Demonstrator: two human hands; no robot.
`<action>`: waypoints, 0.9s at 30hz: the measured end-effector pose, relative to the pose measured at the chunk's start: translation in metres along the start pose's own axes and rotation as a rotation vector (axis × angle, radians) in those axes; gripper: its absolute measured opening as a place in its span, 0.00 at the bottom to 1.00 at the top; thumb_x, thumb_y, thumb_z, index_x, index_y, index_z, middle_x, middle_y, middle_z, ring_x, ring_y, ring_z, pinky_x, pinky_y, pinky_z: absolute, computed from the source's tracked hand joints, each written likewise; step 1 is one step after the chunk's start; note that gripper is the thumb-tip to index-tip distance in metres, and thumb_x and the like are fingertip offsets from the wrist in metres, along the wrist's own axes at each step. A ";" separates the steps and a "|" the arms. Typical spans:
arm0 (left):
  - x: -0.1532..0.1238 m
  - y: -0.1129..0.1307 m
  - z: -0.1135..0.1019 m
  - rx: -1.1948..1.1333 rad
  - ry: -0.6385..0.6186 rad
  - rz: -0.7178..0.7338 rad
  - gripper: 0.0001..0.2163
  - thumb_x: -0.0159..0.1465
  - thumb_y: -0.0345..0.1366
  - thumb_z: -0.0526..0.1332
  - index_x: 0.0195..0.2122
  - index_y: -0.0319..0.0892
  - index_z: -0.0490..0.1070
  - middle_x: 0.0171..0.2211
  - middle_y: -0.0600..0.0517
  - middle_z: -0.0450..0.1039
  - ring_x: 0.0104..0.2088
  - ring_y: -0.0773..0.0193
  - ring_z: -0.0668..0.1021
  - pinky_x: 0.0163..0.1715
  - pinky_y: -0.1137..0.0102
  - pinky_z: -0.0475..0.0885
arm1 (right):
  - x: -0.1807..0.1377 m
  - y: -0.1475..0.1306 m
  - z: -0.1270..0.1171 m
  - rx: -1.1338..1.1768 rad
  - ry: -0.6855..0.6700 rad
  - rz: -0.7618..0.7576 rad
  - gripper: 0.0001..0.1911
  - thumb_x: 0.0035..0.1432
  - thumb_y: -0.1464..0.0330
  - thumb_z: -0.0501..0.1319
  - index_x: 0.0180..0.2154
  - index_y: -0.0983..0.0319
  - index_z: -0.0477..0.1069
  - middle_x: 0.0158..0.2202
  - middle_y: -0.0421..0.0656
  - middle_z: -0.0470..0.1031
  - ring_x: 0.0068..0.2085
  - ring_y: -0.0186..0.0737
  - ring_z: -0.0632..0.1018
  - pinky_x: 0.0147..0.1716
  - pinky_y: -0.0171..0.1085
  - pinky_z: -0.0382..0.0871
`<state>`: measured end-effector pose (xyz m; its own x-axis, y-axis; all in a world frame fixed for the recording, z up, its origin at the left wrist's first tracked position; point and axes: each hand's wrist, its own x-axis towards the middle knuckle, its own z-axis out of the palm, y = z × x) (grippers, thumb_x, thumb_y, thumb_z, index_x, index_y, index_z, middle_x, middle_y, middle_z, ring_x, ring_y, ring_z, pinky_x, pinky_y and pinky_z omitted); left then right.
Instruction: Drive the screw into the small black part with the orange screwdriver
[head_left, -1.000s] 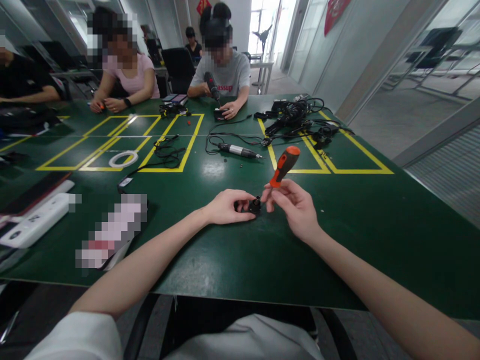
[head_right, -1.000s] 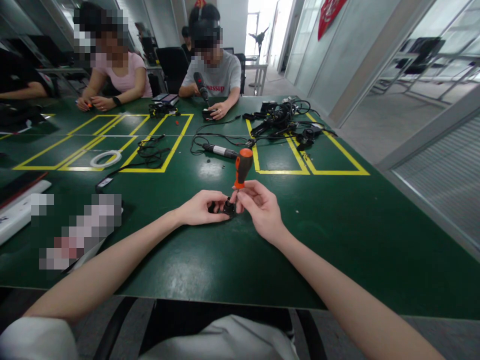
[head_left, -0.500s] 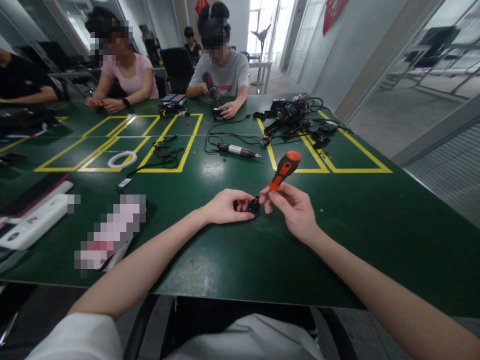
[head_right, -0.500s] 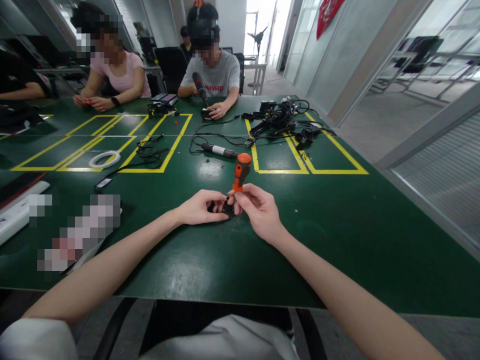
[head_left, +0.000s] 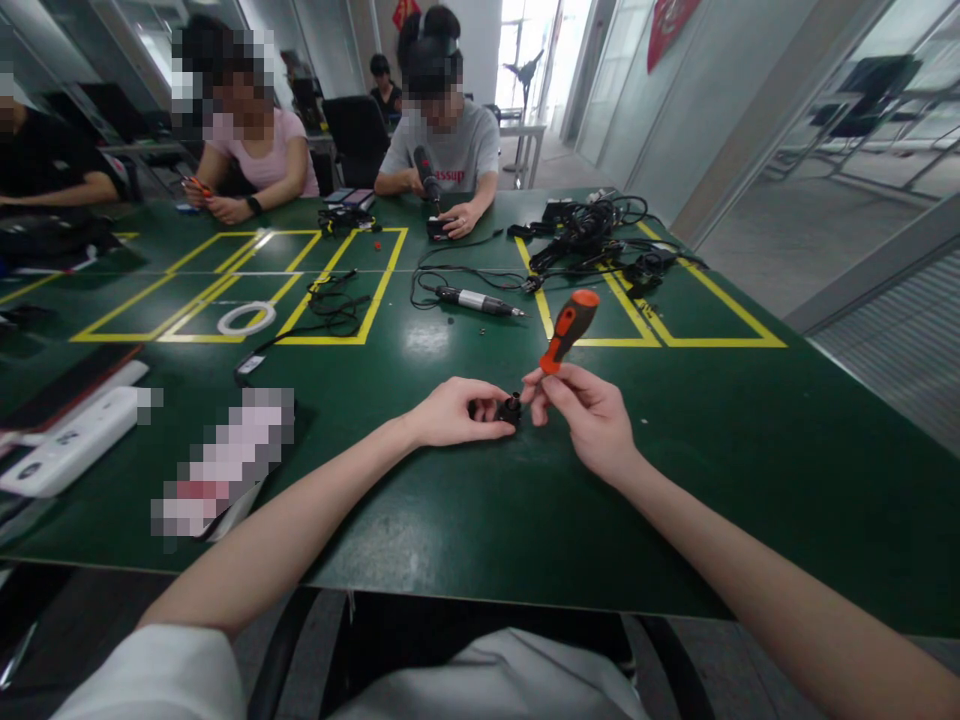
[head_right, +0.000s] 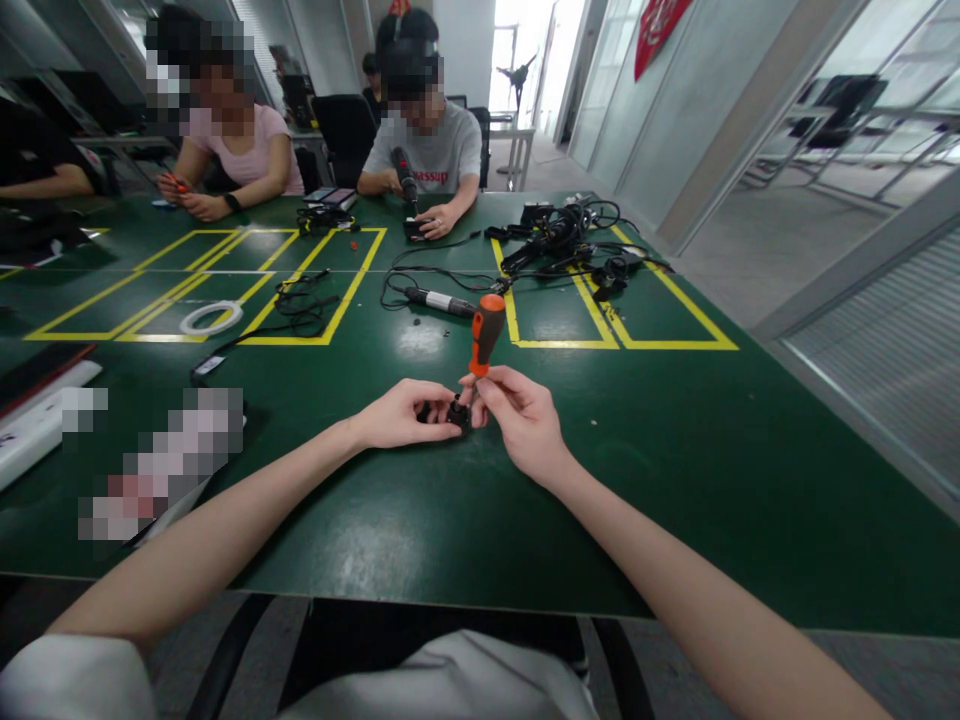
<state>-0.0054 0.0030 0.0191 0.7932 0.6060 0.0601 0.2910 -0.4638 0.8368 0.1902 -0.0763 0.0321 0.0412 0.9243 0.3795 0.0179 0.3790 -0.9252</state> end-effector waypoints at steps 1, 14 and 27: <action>0.000 0.000 0.000 -0.002 -0.001 0.000 0.15 0.61 0.46 0.71 0.39 0.38 0.79 0.26 0.57 0.71 0.26 0.72 0.69 0.29 0.76 0.65 | 0.000 0.001 0.000 0.007 -0.005 -0.003 0.21 0.63 0.46 0.68 0.38 0.58 0.76 0.29 0.40 0.79 0.23 0.36 0.75 0.26 0.39 0.76; 0.000 0.001 -0.001 -0.006 0.004 0.011 0.15 0.61 0.46 0.71 0.36 0.38 0.78 0.25 0.58 0.71 0.26 0.73 0.69 0.29 0.76 0.65 | 0.000 -0.003 -0.001 0.028 -0.024 -0.003 0.20 0.62 0.48 0.69 0.37 0.58 0.79 0.29 0.41 0.79 0.23 0.36 0.76 0.26 0.39 0.76; 0.000 -0.001 0.000 -0.006 0.000 0.017 0.15 0.61 0.46 0.71 0.38 0.37 0.79 0.26 0.57 0.71 0.26 0.73 0.70 0.29 0.76 0.65 | 0.002 -0.004 -0.001 -0.030 0.035 -0.046 0.19 0.59 0.49 0.72 0.31 0.59 0.79 0.27 0.39 0.77 0.23 0.34 0.75 0.24 0.37 0.74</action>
<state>-0.0057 0.0031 0.0184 0.7979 0.5982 0.0747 0.2740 -0.4703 0.8389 0.1913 -0.0761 0.0363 0.0748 0.9037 0.4216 0.0509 0.4187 -0.9067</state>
